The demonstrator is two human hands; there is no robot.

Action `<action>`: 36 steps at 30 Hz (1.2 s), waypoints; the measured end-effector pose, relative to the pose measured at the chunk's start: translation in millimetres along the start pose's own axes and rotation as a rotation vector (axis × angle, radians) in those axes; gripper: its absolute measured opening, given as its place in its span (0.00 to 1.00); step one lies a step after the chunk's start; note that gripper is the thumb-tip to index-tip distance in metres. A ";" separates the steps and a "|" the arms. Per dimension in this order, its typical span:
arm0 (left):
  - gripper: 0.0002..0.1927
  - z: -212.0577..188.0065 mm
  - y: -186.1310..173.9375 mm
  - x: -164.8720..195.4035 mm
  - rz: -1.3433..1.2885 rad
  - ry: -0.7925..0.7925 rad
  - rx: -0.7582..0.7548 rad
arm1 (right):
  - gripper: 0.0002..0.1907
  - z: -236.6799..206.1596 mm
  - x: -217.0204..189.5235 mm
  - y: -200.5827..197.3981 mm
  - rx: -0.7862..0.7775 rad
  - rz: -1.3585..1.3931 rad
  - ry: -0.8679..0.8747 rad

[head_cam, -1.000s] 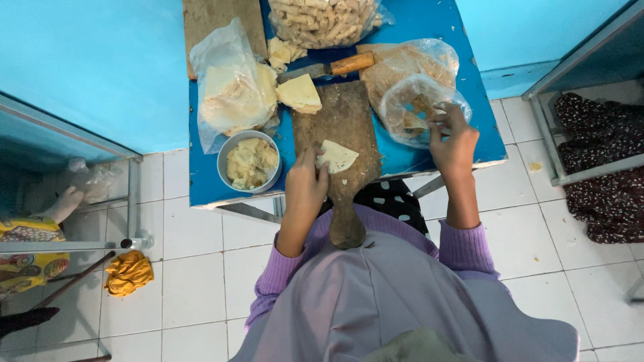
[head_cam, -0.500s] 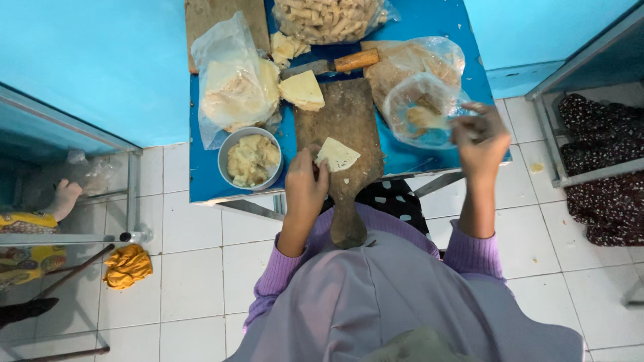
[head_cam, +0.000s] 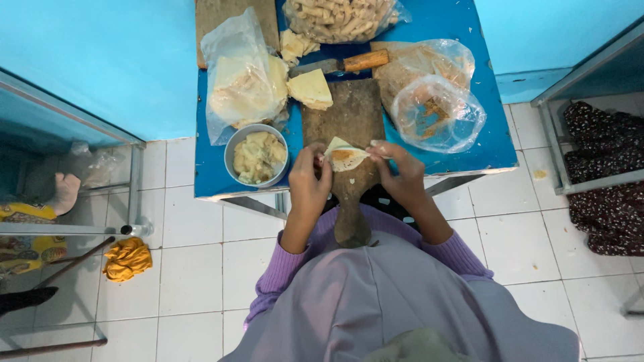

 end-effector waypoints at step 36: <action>0.11 -6.4 11.8 21.3 0.026 0.176 -0.028 | 0.23 6.0 15.7 33.0 -0.266 -0.106 0.277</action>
Point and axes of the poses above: each hand's wrist, its own z-axis towards the middle knuckle, its own y-axis out of the palm, x = y × z, the point moved 10 cm from there along z, towards the middle knuckle, and after that the axes turned 3 degrees about z, right-handed, at the moved point
